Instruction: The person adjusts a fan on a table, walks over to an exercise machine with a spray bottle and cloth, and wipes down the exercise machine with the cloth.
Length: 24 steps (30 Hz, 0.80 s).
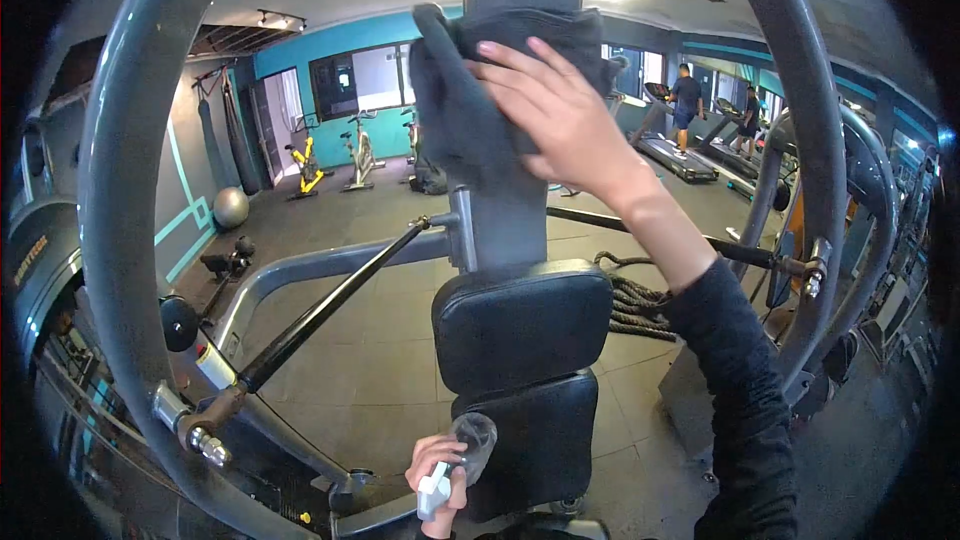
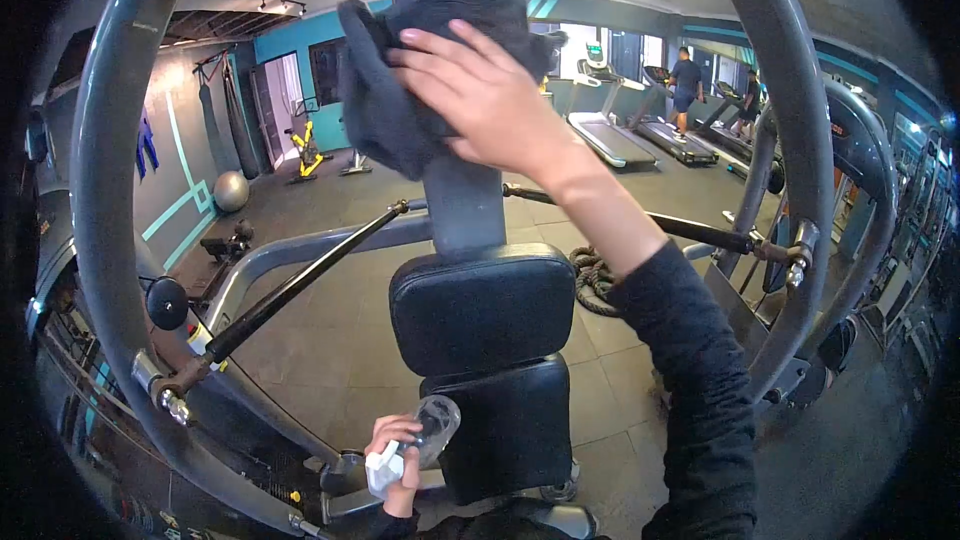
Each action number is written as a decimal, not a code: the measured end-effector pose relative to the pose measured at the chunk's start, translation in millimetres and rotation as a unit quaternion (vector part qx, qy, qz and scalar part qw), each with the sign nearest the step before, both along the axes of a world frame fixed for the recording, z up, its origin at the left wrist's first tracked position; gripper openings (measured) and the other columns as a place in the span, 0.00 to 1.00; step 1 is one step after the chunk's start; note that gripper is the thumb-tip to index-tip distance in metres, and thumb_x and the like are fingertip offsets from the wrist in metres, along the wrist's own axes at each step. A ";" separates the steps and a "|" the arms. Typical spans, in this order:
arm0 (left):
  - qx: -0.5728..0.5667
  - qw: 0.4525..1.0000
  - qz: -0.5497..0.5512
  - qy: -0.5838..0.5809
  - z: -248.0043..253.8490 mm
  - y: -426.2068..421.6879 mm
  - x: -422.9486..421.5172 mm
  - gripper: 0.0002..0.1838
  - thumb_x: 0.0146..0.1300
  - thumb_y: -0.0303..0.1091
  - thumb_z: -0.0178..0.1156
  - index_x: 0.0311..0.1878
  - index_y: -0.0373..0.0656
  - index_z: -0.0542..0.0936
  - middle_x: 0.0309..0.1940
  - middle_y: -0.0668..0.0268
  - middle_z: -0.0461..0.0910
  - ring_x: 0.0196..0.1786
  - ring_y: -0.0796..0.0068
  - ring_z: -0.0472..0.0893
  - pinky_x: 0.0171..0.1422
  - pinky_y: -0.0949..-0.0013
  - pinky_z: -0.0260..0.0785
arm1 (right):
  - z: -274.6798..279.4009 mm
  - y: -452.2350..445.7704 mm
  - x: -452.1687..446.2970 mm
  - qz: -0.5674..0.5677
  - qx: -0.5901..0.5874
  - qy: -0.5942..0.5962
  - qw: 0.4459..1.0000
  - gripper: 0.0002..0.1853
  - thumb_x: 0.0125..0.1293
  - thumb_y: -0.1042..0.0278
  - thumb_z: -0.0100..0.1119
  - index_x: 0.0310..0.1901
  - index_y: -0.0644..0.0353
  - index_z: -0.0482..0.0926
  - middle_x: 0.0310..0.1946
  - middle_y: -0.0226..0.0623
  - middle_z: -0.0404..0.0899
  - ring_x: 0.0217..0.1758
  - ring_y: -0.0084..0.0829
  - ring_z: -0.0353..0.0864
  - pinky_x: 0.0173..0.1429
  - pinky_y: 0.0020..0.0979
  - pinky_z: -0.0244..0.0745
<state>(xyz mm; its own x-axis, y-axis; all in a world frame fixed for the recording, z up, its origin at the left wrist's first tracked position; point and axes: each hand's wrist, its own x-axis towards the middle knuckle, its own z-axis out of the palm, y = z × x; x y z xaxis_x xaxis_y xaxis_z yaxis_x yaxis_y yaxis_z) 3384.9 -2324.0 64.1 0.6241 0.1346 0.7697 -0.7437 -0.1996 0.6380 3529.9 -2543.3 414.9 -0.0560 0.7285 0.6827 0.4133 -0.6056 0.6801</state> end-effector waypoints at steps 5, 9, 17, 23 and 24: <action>-0.021 1.000 -0.006 0.003 -6.7 4.8 1.2 0.10 0.54 0.36 0.61 0.29 0.41 0.72 0.33 0.60 0.82 0.45 0.59 0.78 0.60 0.52 0.69 | -13.0 -46.4 -4.3 0.053 0.121 -0.023 0.991 0.35 0.28 0.72 0.67 0.48 0.63 0.76 0.53 0.44 0.76 0.61 0.43 0.73 0.69 0.45 0.65; -0.016 1.000 -0.007 -0.005 -9.1 2.9 -0.8 0.11 0.55 0.37 0.61 0.29 0.41 0.72 0.33 0.59 0.83 0.45 0.58 0.78 0.60 0.51 0.69 | -17.6 -42.0 -6.4 0.033 0.215 -0.024 0.976 0.33 0.30 0.67 0.67 0.47 0.63 0.76 0.49 0.45 0.76 0.56 0.46 0.74 0.64 0.45 0.67; 0.026 0.999 0.016 -0.034 -5.8 -6.8 -2.6 0.08 0.54 0.33 0.61 0.30 0.41 0.72 0.34 0.59 0.83 0.45 0.56 0.79 0.57 0.53 0.69 | -17.7 24.4 -6.6 0.090 0.141 -0.040 0.985 0.34 0.31 0.62 0.72 0.47 0.60 0.76 0.47 0.37 0.77 0.54 0.39 0.74 0.64 0.43 0.64; 0.010 0.999 0.032 -0.040 -5.2 -5.6 -3.2 0.06 0.50 0.32 0.60 0.27 0.40 0.75 0.32 0.60 0.84 0.42 0.56 0.81 0.53 0.56 0.71 | -9.6 -50.8 -12.9 0.020 0.159 -0.004 0.987 0.29 0.33 0.62 0.60 0.44 0.63 0.76 0.42 0.42 0.79 0.48 0.43 0.77 0.53 0.40 0.70; 0.002 0.999 0.027 -0.036 -4.8 -5.6 -3.0 0.06 0.49 0.31 0.60 0.27 0.40 0.75 0.31 0.60 0.84 0.41 0.56 0.81 0.53 0.56 0.71 | -8.6 -67.6 -11.1 0.005 0.185 -0.001 0.983 0.28 0.35 0.63 0.59 0.44 0.63 0.76 0.42 0.45 0.78 0.47 0.46 0.77 0.50 0.42 0.72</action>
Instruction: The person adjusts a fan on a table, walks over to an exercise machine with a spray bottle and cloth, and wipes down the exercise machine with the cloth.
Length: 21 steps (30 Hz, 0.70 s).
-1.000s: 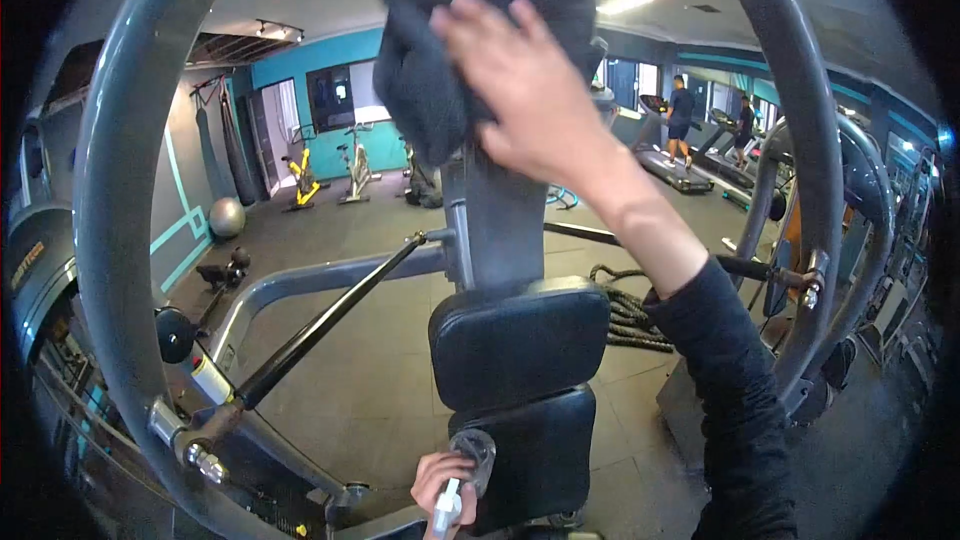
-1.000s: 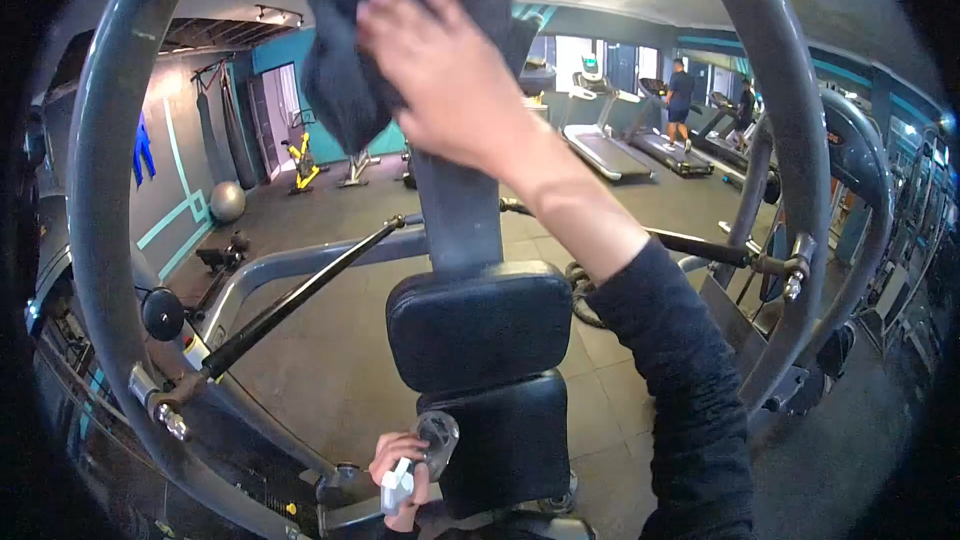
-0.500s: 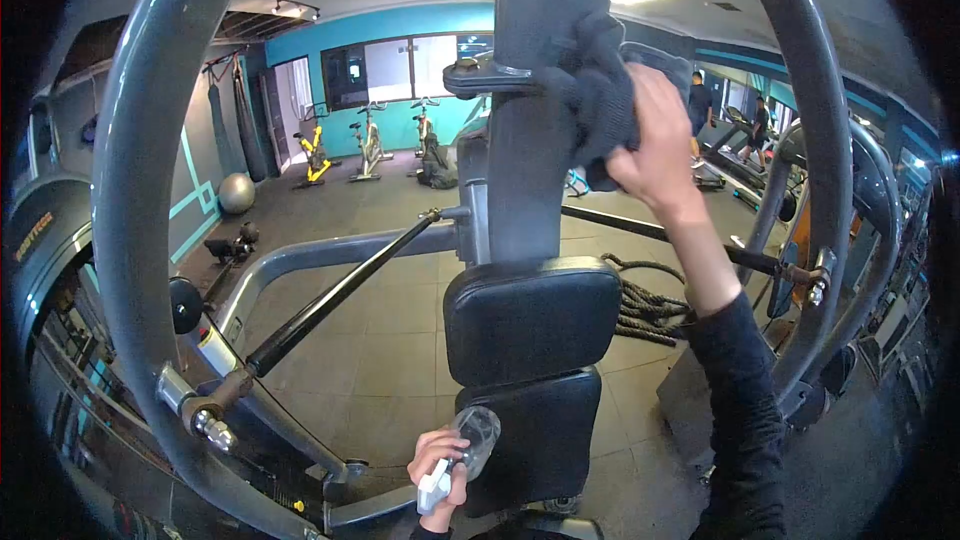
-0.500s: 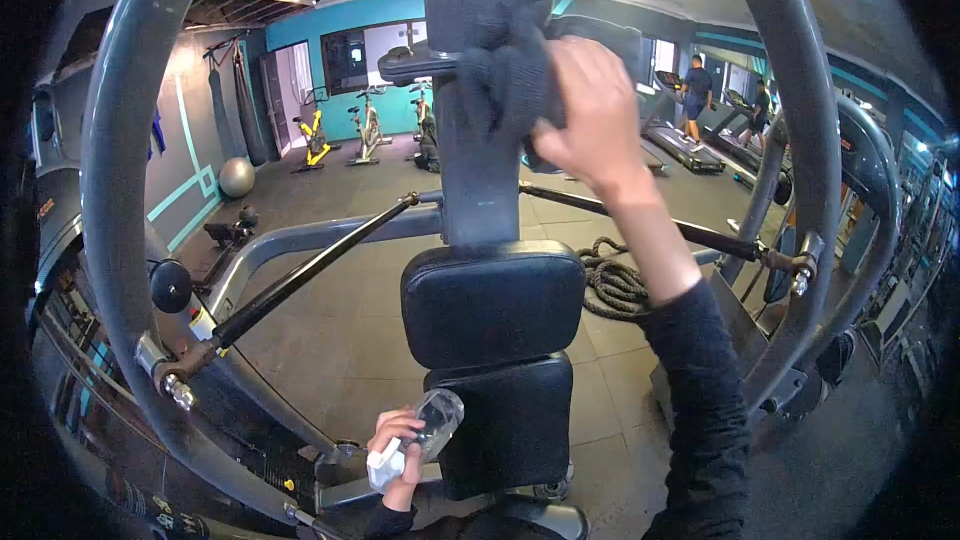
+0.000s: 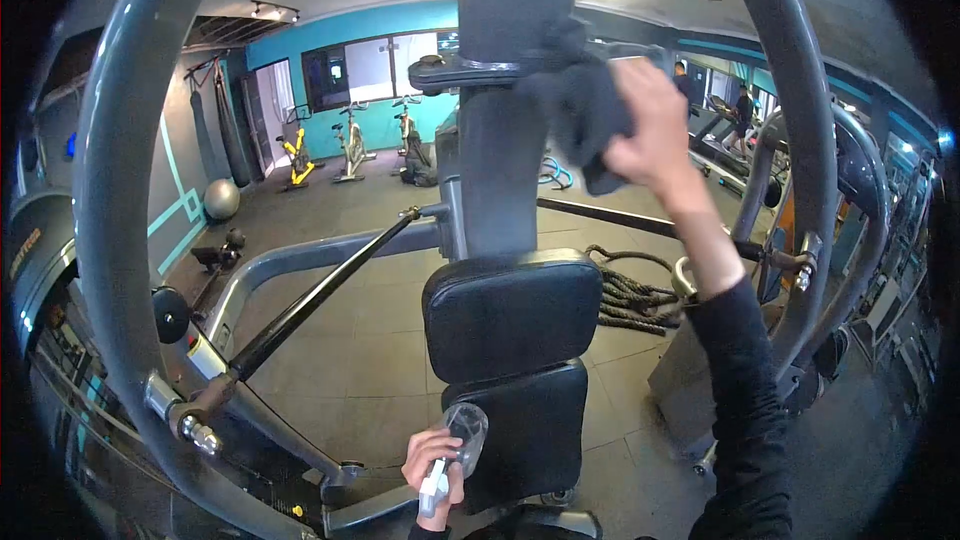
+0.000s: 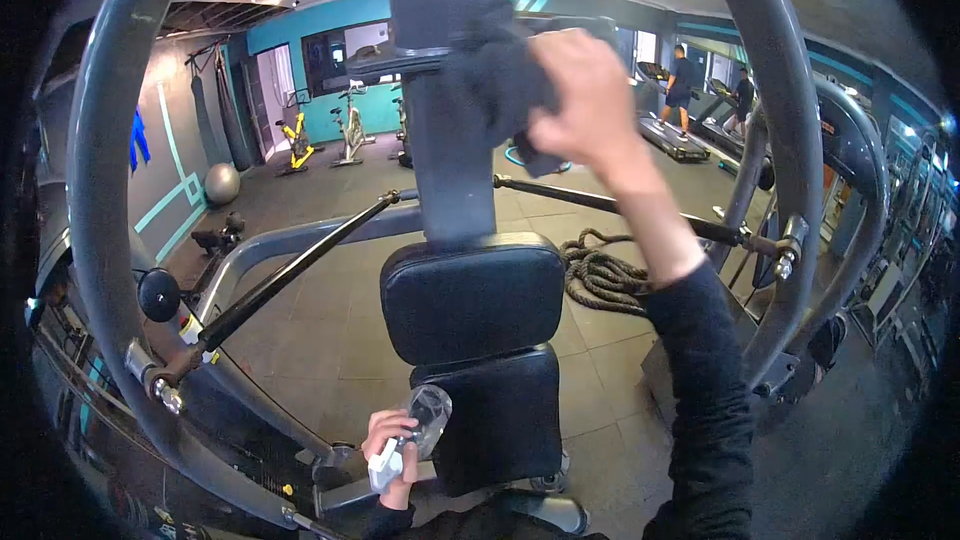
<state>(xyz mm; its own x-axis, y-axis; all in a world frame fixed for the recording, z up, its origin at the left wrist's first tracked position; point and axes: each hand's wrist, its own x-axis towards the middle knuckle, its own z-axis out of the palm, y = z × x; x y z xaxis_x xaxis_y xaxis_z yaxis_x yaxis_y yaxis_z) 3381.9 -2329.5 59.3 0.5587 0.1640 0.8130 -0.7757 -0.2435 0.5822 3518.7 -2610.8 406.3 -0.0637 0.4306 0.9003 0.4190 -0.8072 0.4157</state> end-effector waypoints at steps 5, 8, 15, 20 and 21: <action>0.010 1.000 -0.012 0.001 -2.1 3.8 0.6 0.05 0.48 0.29 0.59 0.28 0.40 0.74 0.32 0.59 0.84 0.43 0.56 0.80 0.54 0.55 0.71 | 64.6 -53.1 15.1 0.123 0.273 0.291 0.909 0.19 0.56 0.63 0.50 0.41 0.72 0.78 0.37 0.52 0.81 0.42 0.45 0.79 0.48 0.38 0.71; 0.018 1.000 -0.018 -0.002 -4.7 2.4 1.5 0.06 0.48 0.28 0.59 0.29 0.40 0.73 0.34 0.59 0.83 0.44 0.56 0.79 0.56 0.54 0.70 | 78.2 -17.8 9.5 0.131 0.228 0.299 0.917 0.17 0.59 0.60 0.49 0.37 0.67 0.78 0.34 0.36 0.77 0.39 0.27 0.74 0.48 0.30 0.67; 0.001 1.000 -0.004 -0.018 -6.4 -0.8 4.2 0.05 0.45 0.29 0.59 0.27 0.40 0.76 0.31 0.59 0.84 0.42 0.56 0.81 0.55 0.55 0.71 | 47.3 -12.0 35.2 0.262 0.248 0.412 0.837 0.19 0.63 0.57 0.45 0.36 0.66 0.78 0.38 0.38 0.76 0.43 0.27 0.72 0.51 0.27 0.66; 0.024 1.000 -0.004 -0.015 -3.9 -0.4 0.6 0.08 0.52 0.34 0.60 0.28 0.40 0.73 0.32 0.59 0.83 0.42 0.55 0.80 0.55 0.53 0.70 | 34.1 -21.9 45.8 0.313 0.281 0.450 0.788 0.19 0.63 0.58 0.45 0.36 0.68 0.78 0.39 0.39 0.75 0.44 0.28 0.72 0.52 0.29 0.66; 0.022 1.000 -0.001 -0.020 -4.8 -1.6 0.9 0.09 0.53 0.34 0.60 0.28 0.40 0.73 0.32 0.59 0.83 0.42 0.55 0.80 0.55 0.53 0.70 | 30.4 -25.2 51.8 0.345 0.295 0.403 0.795 0.19 0.63 0.58 0.45 0.35 0.69 0.78 0.41 0.41 0.74 0.46 0.29 0.72 0.53 0.30 0.66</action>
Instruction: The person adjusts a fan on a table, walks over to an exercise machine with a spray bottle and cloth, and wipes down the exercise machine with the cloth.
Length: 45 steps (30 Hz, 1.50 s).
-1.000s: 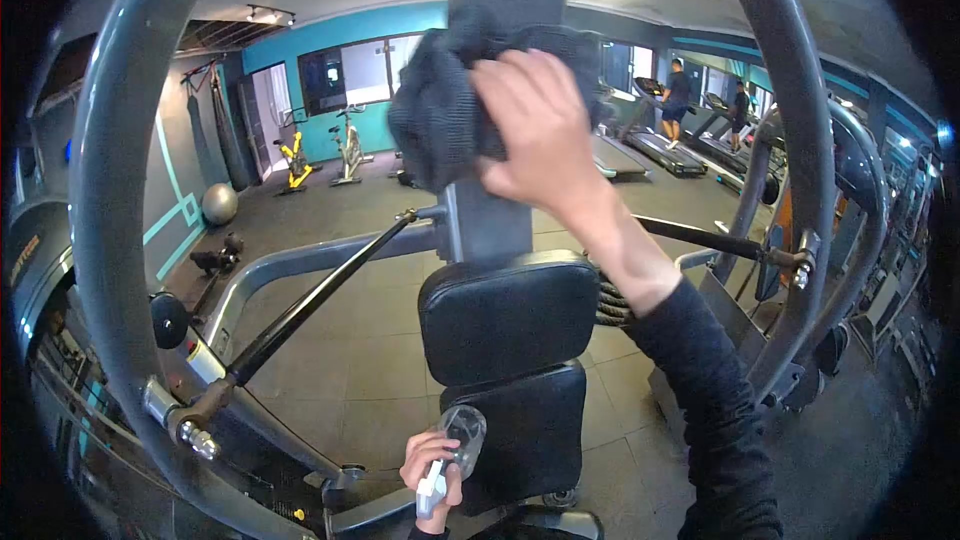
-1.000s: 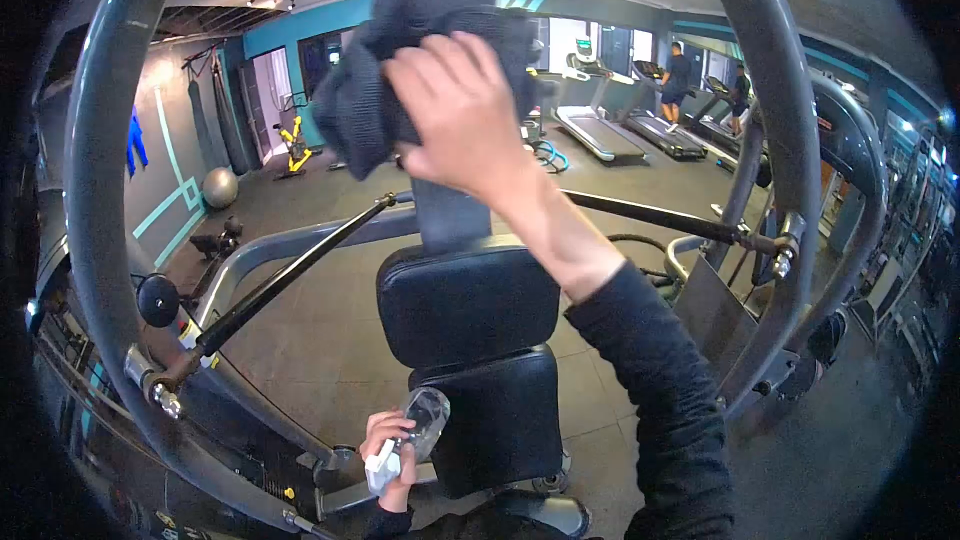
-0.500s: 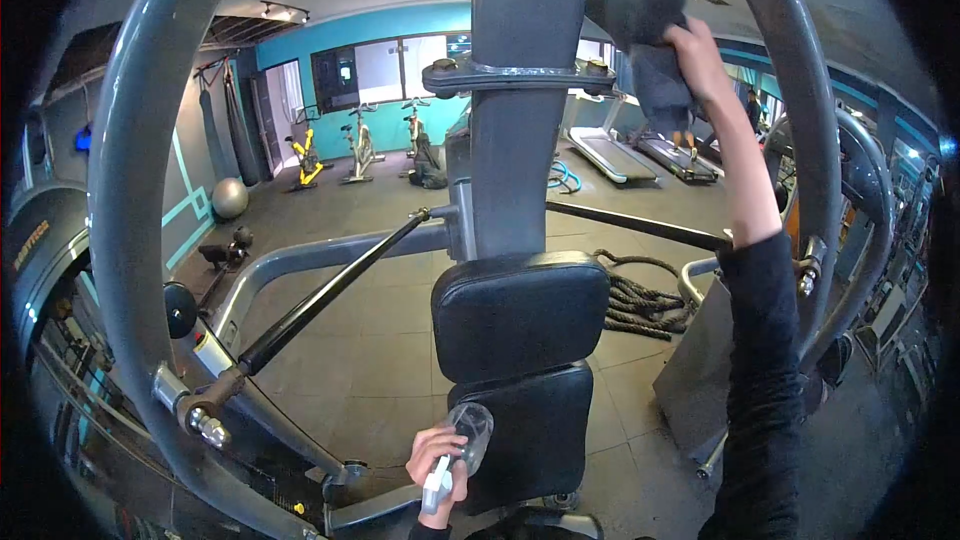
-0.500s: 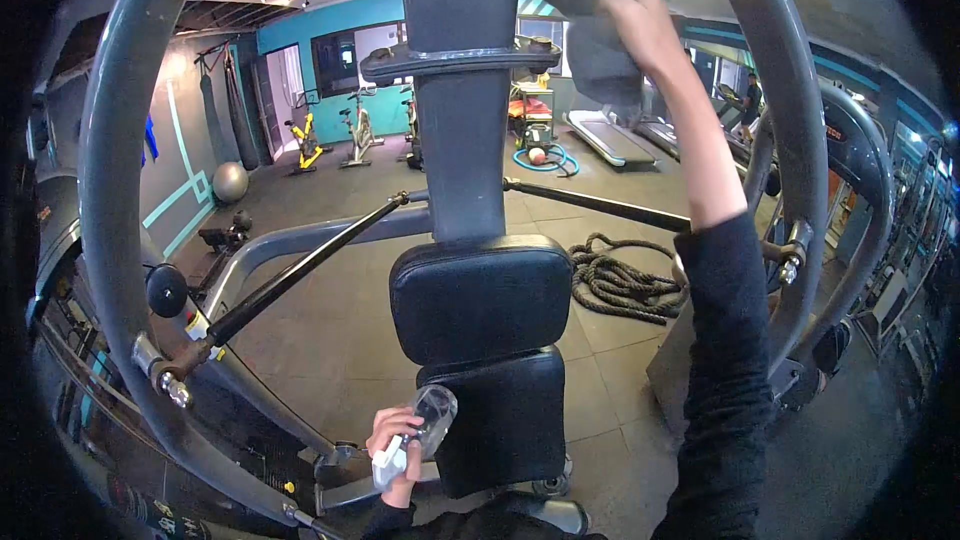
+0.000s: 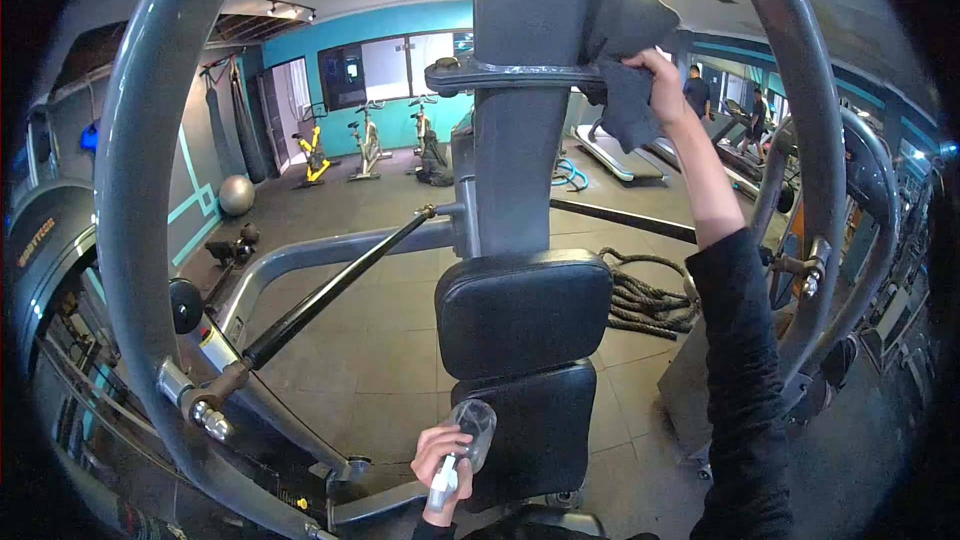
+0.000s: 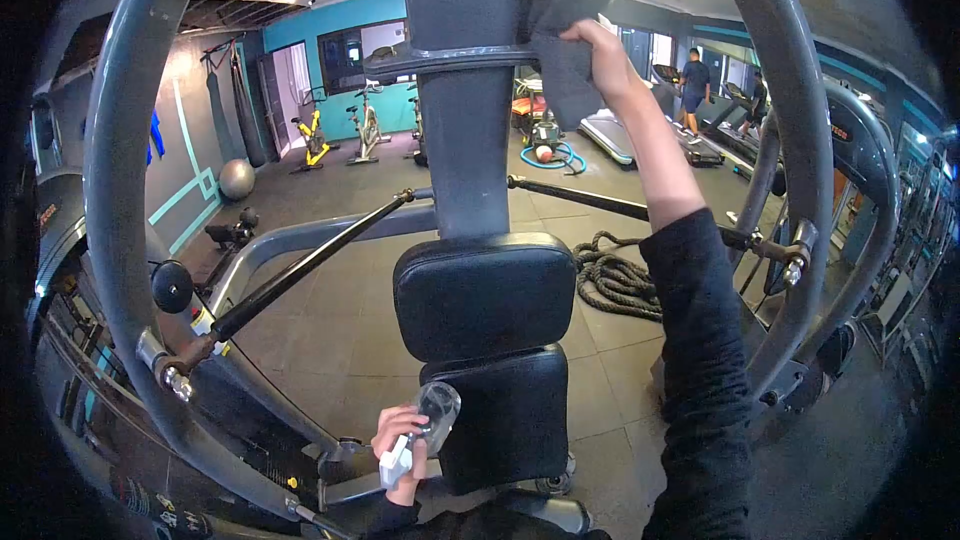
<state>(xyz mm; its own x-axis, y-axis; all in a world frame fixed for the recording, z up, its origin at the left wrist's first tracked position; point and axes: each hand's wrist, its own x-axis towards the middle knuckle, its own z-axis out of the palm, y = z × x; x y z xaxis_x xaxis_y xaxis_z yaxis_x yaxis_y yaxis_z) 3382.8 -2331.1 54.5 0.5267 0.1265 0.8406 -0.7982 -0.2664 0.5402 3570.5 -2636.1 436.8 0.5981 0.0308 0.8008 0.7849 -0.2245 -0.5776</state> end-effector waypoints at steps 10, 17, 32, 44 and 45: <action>-0.009 0.999 -0.014 0.031 3.0 6.1 -3.2 0.08 0.54 0.33 0.60 0.29 0.40 0.72 0.34 0.59 0.83 0.46 0.56 0.79 0.57 0.52 0.70 | 38.6 -23.4 -8.4 -0.145 -0.242 -0.119 0.952 0.21 0.59 0.56 0.49 0.37 0.68 0.80 0.43 0.52 0.74 0.49 0.42 0.74 0.56 0.35 0.66; -0.033 0.999 -0.015 0.028 0.4 7.6 -1.4 0.05 0.47 0.26 0.58 0.28 0.40 0.72 0.32 0.58 0.82 0.43 0.56 0.80 0.57 0.52 0.71 | 54.9 0.5 -109.3 -0.325 -0.277 -0.316 0.847 0.22 0.59 0.60 0.55 0.46 0.72 0.76 0.46 0.49 0.77 0.52 0.36 0.74 0.60 0.34 0.65; -0.033 0.999 0.019 -0.001 -7.9 -3.8 2.5 0.07 0.56 0.33 0.61 0.26 0.42 0.76 0.30 0.61 0.84 0.43 0.57 0.81 0.55 0.53 0.73 | -3.1 229.5 -23.5 -0.602 -0.423 -0.297 0.609 0.15 0.52 0.59 0.58 0.35 0.60 0.84 0.33 0.37 0.83 0.45 0.37 0.80 0.55 0.44 0.65; -0.005 0.999 0.032 -0.011 -7.3 -6.5 3.2 0.05 0.53 0.32 0.58 0.25 0.42 0.75 0.29 0.61 0.84 0.41 0.57 0.82 0.54 0.54 0.72 | -15.4 188.4 -9.5 -0.465 -0.305 -0.497 0.667 0.25 0.37 0.56 0.68 0.38 0.58 0.76 0.32 0.36 0.72 0.36 0.33 0.69 0.39 0.34 0.60; -0.005 0.999 0.031 -0.015 -6.3 -4.4 1.2 0.05 0.53 0.32 0.58 0.25 0.42 0.75 0.29 0.61 0.84 0.41 0.57 0.82 0.54 0.54 0.72 | -16.8 173.1 -12.6 -0.397 -0.332 -0.502 0.693 0.31 0.34 0.55 0.70 0.44 0.58 0.74 0.41 0.38 0.73 0.42 0.34 0.71 0.41 0.34 0.62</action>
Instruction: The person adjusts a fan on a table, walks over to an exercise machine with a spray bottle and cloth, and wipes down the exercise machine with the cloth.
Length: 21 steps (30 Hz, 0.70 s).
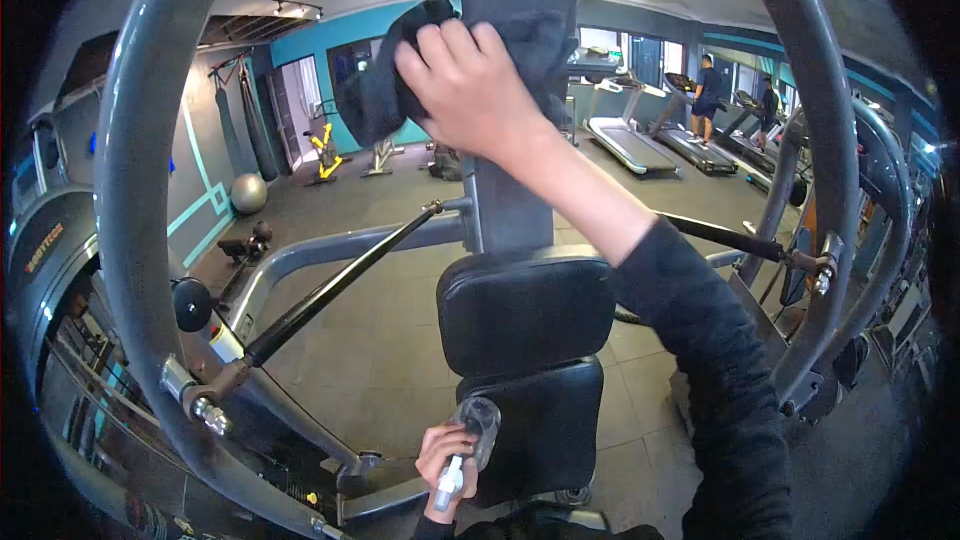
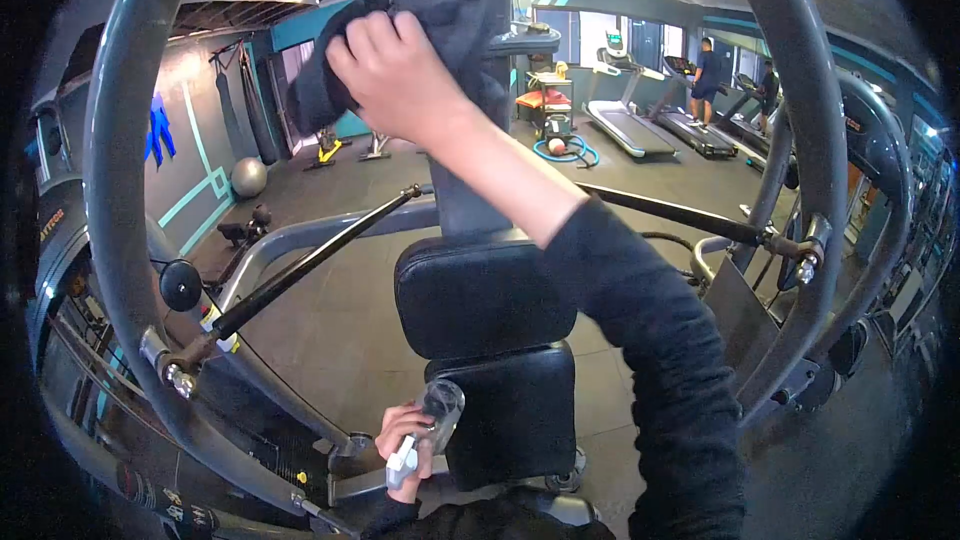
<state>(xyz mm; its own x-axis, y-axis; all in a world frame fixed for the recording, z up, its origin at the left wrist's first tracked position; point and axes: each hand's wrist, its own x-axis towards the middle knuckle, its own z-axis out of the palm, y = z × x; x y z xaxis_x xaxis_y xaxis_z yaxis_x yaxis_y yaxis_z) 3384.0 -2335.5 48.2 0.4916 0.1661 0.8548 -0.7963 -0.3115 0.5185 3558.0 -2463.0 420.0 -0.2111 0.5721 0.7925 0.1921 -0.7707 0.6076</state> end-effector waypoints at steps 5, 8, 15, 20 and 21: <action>0.020 1.000 -0.018 -0.009 2.7 -0.4 0.1 0.07 0.53 0.35 0.61 0.27 0.42 0.77 0.30 0.61 0.84 0.40 0.57 0.82 0.53 0.56 0.72 | 3.4 -54.5 -34.4 0.066 -0.086 0.070 0.992 0.35 0.33 0.55 0.74 0.47 0.58 0.72 0.42 0.35 0.72 0.47 0.36 0.71 0.47 0.36 0.65; 0.022 0.999 -0.016 -0.017 1.6 -2.4 2.5 0.09 0.56 0.37 0.61 0.27 0.41 0.77 0.29 0.61 0.84 0.40 0.57 0.82 0.52 0.57 0.73 | 14.6 -92.3 -54.5 0.076 0.039 -0.020 0.996 0.37 0.32 0.61 0.72 0.47 0.68 0.71 0.42 0.48 0.73 0.46 0.47 0.73 0.48 0.44 0.68; 0.024 0.999 0.002 -0.033 -2.5 1.6 6.7 0.10 0.55 0.35 0.60 0.24 0.40 0.75 0.28 0.60 0.84 0.38 0.58 0.82 0.49 0.59 0.74 | 102.0 -87.5 -105.6 0.035 0.176 -0.050 0.983 0.39 0.48 0.60 0.64 0.62 0.69 0.65 0.63 0.59 0.64 0.71 0.54 0.58 0.74 0.45 0.51; -0.001 1.000 0.000 -0.007 -4.8 0.5 5.7 0.09 0.55 0.36 0.60 0.25 0.42 0.75 0.29 0.61 0.84 0.41 0.57 0.81 0.53 0.56 0.73 | 99.9 -45.1 -32.6 0.019 0.126 -0.127 0.984 0.47 0.47 0.42 0.62 0.63 0.67 0.62 0.68 0.56 0.56 0.74 0.54 0.49 0.73 0.62 0.40; 0.003 1.000 0.002 -0.015 -3.8 -0.1 6.5 0.09 0.54 0.35 0.60 0.25 0.41 0.75 0.29 0.61 0.84 0.39 0.58 0.82 0.51 0.57 0.73 | 88.5 -37.5 -30.2 0.021 0.139 -0.092 0.986 0.48 0.46 0.43 0.63 0.65 0.66 0.59 0.71 0.54 0.50 0.76 0.54 0.43 0.73 0.63 0.38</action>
